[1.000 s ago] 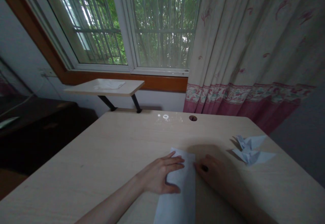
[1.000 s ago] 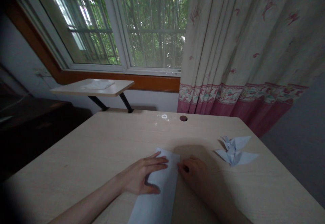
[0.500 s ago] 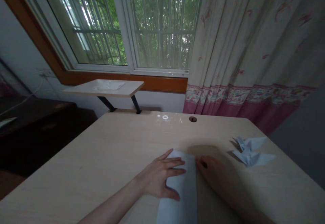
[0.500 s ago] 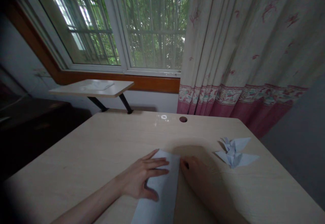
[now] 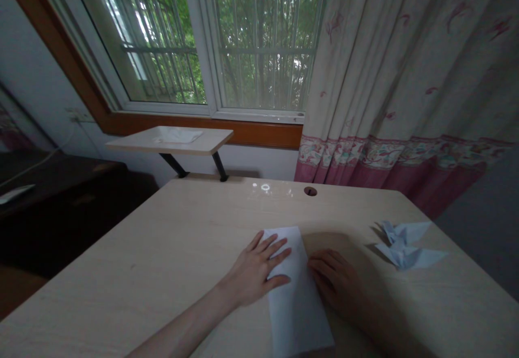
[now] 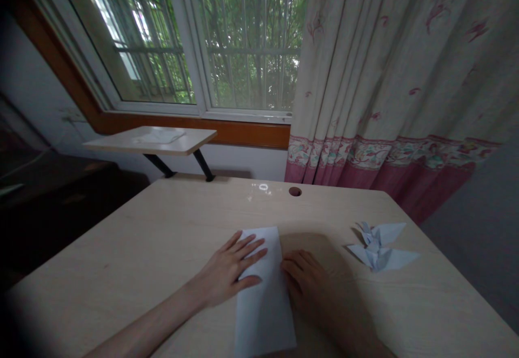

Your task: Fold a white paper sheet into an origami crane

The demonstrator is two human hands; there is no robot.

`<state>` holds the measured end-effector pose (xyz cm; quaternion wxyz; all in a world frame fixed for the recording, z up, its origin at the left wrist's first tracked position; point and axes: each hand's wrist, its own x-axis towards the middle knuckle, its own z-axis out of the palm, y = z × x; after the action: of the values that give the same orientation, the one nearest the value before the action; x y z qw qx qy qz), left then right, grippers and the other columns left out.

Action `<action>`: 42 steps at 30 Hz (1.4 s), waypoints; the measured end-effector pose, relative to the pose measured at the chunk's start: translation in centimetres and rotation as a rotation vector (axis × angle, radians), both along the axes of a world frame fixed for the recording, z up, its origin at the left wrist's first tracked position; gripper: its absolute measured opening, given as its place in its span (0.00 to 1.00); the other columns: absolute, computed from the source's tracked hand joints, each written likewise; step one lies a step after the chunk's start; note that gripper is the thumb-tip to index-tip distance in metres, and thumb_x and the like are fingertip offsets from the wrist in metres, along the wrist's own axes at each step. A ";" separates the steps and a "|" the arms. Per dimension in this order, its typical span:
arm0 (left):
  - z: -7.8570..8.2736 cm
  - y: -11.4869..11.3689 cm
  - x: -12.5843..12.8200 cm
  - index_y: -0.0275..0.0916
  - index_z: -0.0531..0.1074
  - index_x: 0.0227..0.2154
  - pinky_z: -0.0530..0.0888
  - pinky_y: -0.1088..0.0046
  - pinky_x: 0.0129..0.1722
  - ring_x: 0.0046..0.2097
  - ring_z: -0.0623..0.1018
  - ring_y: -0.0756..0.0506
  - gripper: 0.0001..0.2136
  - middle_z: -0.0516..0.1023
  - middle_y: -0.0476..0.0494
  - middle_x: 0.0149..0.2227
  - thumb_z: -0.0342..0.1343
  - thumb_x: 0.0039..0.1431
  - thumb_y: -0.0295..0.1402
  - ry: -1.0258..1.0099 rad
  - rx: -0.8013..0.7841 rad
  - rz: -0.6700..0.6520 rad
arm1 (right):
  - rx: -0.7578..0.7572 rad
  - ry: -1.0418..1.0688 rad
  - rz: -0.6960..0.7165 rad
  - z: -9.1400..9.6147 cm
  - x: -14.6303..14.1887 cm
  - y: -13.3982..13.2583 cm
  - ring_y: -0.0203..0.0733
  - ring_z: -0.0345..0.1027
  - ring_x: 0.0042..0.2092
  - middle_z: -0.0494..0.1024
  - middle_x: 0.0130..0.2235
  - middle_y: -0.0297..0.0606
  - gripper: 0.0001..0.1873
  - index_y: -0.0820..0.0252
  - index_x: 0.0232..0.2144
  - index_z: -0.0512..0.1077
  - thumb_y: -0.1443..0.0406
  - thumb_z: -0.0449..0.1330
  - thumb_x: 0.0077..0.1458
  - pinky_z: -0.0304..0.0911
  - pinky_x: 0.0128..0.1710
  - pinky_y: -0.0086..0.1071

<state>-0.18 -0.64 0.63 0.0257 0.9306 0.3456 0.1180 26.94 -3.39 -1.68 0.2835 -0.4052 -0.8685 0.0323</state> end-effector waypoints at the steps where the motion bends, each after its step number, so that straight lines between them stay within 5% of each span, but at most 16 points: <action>1: -0.1 0.0 0.1 0.49 0.63 0.64 0.55 0.45 0.67 0.66 0.65 0.36 0.25 0.64 0.45 0.67 0.47 0.70 0.52 -0.007 0.025 0.026 | 0.000 -0.008 0.045 0.3 0.0 -0.2 0.45 0.75 0.47 0.81 0.45 0.41 0.14 0.56 0.45 0.75 0.71 0.51 0.64 0.71 0.49 0.43; 7: 0.0 0.2 0.2 0.50 0.68 0.60 0.56 0.44 0.66 0.61 0.72 0.38 0.19 0.72 0.46 0.62 0.46 0.72 0.47 -0.066 0.074 0.123 | -0.008 -0.127 0.227 1.3 0.2 -1.3 0.46 0.69 0.59 0.76 0.58 0.43 0.20 0.57 0.58 0.70 0.65 0.56 0.65 0.67 0.58 0.42; 12: -0.3 0.5 0.1 0.50 0.70 0.59 0.56 0.45 0.67 0.61 0.71 0.40 0.17 0.72 0.47 0.61 0.46 0.73 0.44 -0.122 0.056 0.144 | -0.059 -0.159 0.327 0.8 0.4 -1.4 0.54 0.60 0.65 0.63 0.66 0.49 0.42 0.60 0.68 0.56 0.47 0.60 0.60 0.64 0.61 0.46; 16: -0.4 0.6 -0.1 0.47 0.72 0.57 0.56 0.46 0.67 0.62 0.70 0.40 0.16 0.72 0.45 0.61 0.46 0.73 0.41 -0.175 0.068 0.160 | -0.179 -0.183 0.366 1.0 0.3 -1.3 0.57 0.56 0.67 0.59 0.67 0.51 0.51 0.61 0.70 0.49 0.42 0.61 0.56 0.59 0.63 0.48; 23: 0.3 0.7 -0.7 0.43 0.73 0.53 0.57 0.47 0.67 0.59 0.72 0.41 0.16 0.75 0.42 0.58 0.42 0.74 0.36 -0.315 0.122 0.076 | -0.293 -0.138 0.367 2.0 0.1 -1.2 0.55 0.56 0.67 0.60 0.67 0.50 0.45 0.59 0.69 0.52 0.45 0.60 0.59 0.58 0.64 0.49; 29: 0.5 0.8 -1.1 0.43 0.70 0.54 0.63 0.55 0.63 0.55 0.74 0.42 0.15 0.77 0.41 0.54 0.42 0.72 0.29 -0.505 0.264 0.120 | -0.222 -0.082 0.369 1.2 1.0 -1.2 0.51 0.59 0.66 0.62 0.67 0.45 0.38 0.53 0.70 0.52 0.49 0.57 0.64 0.61 0.62 0.46; 35: 0.4 0.2 -0.8 0.42 0.65 0.54 0.72 0.61 0.53 0.54 0.73 0.41 0.13 0.74 0.38 0.52 0.46 0.70 0.30 -0.670 0.287 0.241 | -0.138 0.024 0.177 0.9 1.3 -1.9 0.45 0.71 0.58 0.70 0.63 0.37 0.28 0.45 0.67 0.58 0.61 0.54 0.68 0.70 0.56 0.37; 42: 0.0 0.1 -0.6 0.42 0.64 0.52 0.73 0.62 0.51 0.51 0.72 0.41 0.13 0.71 0.39 0.49 0.46 0.66 0.25 -0.787 0.320 0.257 | -0.032 0.144 0.004 0.2 0.9 -2.5 0.43 0.75 0.54 0.78 0.56 0.37 0.21 0.48 0.61 0.66 0.66 0.49 0.69 0.73 0.52 0.36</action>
<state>-0.73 -0.52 0.64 -0.0040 0.7567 0.3996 0.5175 27.81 -5.92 -1.49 0.3387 -0.4046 -0.8461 0.0759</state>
